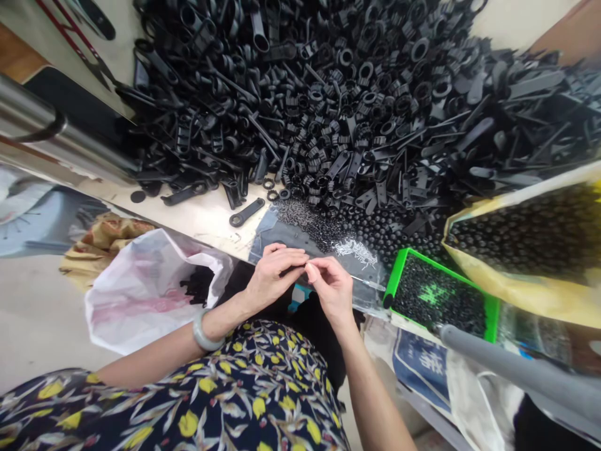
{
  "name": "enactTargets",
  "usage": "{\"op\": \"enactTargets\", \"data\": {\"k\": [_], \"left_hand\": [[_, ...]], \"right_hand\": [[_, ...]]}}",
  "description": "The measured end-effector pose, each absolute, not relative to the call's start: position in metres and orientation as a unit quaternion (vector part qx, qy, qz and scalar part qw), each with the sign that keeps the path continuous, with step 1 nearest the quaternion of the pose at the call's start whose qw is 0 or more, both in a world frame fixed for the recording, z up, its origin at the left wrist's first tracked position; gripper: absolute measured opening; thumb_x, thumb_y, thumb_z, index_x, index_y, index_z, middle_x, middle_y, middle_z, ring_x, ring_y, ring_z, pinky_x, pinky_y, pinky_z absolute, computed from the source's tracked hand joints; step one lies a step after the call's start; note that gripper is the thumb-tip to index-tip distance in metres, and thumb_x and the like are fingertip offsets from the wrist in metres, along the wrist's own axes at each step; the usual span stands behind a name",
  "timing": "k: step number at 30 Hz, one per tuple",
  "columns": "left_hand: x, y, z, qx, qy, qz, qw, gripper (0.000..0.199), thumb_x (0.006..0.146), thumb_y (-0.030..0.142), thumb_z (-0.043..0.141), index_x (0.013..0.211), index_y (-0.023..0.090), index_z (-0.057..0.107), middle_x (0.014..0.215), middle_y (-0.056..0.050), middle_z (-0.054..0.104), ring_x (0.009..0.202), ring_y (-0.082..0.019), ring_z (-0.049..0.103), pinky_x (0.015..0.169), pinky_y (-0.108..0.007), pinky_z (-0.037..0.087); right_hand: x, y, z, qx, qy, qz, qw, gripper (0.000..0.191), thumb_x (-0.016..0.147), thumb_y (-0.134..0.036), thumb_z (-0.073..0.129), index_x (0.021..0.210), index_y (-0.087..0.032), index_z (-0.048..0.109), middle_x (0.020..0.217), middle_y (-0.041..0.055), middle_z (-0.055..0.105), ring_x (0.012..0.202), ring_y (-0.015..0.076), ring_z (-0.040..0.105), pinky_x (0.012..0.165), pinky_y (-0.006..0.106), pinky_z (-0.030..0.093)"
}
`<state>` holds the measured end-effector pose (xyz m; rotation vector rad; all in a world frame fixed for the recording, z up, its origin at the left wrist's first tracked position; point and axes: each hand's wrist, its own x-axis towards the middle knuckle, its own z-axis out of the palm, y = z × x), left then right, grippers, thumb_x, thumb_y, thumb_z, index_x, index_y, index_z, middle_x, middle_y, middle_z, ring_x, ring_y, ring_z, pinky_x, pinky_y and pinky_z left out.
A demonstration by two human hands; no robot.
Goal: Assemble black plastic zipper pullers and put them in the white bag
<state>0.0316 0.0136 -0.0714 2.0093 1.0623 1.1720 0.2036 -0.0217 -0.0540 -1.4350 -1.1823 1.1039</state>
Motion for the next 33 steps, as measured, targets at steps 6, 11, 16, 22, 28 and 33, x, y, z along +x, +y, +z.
{"op": "enactTargets", "data": {"k": [6, 11, 16, 22, 28, 33], "left_hand": [[0.032, 0.013, -0.074, 0.757, 0.407, 0.426, 0.284, 0.012, 0.099, 0.022, 0.068, 0.108, 0.024, 0.075, 0.109, -0.005, 0.083, 0.107, -0.022, 0.078, 0.104, -0.046, 0.045], [0.034, 0.011, -0.072, 0.759, 0.406, 0.431, 0.270, 0.010, 0.098, 0.021, 0.069, 0.107, 0.024, 0.073, 0.103, -0.003, 0.084, 0.107, -0.023, 0.078, 0.105, -0.046, 0.043], [0.036, 0.011, -0.072, 0.747, 0.414, 0.439, 0.279, 0.008, 0.096, 0.021, 0.070, 0.103, 0.024, 0.074, 0.101, -0.002, 0.084, 0.105, -0.023, 0.079, 0.104, -0.047, 0.043], [0.037, 0.011, -0.074, 0.745, 0.411, 0.452, 0.267, 0.011, 0.093, 0.018, 0.070, 0.102, 0.024, 0.073, 0.100, -0.002, 0.084, 0.104, -0.023, 0.079, 0.104, -0.047, 0.044], [0.038, 0.010, -0.073, 0.737, 0.419, 0.456, 0.272, 0.008, 0.096, 0.021, 0.068, 0.098, 0.024, 0.074, 0.098, -0.003, 0.084, 0.101, -0.023, 0.080, 0.105, -0.047, 0.045], [0.040, 0.010, -0.072, 0.733, 0.421, 0.461, 0.270, 0.008, 0.096, 0.021, 0.067, 0.096, 0.023, 0.074, 0.095, -0.003, 0.084, 0.101, -0.023, 0.080, 0.104, -0.047, 0.046]], "right_hand": [[0.200, -0.026, -0.053, -0.626, -0.536, 0.362, 0.435, 0.020, 0.095, -0.043, 0.072, 0.098, -0.024, 0.078, 0.093, 0.0047, 0.072, 0.074, 0.0166, 0.068, 0.067, 0.030, 0.059], [0.203, -0.043, -0.045, -0.647, -0.516, 0.359, 0.433, 0.028, 0.097, -0.041, 0.068, 0.119, -0.026, 0.075, 0.100, 0.0057, 0.076, 0.080, 0.0193, 0.073, 0.076, 0.035, 0.063], [0.233, -0.142, -0.033, -0.689, -0.519, 0.268, 0.429, 0.020, 0.093, -0.034, 0.071, 0.111, -0.030, 0.078, 0.090, 0.0055, 0.075, 0.071, 0.0236, 0.071, 0.068, 0.040, 0.060], [0.305, -0.190, -0.020, -0.746, -0.316, 0.090, 0.579, 0.036, 0.077, -0.047, 0.081, 0.102, -0.029, 0.062, 0.095, 0.0020, 0.066, 0.076, 0.0212, 0.066, 0.072, 0.040, 0.060], [0.325, -0.103, 0.025, -0.645, -0.420, 0.168, 0.615, 0.064, 0.075, -0.045, 0.083, 0.129, -0.026, 0.057, 0.101, 0.0049, 0.070, 0.067, 0.0207, 0.069, 0.069, 0.045, 0.063], [0.282, -0.052, 0.038, -0.542, -0.472, 0.235, 0.655, 0.043, 0.074, -0.043, 0.086, 0.099, -0.025, 0.056, 0.079, -0.0034, 0.067, 0.051, 0.0151, 0.060, 0.059, 0.042, 0.063]]}}
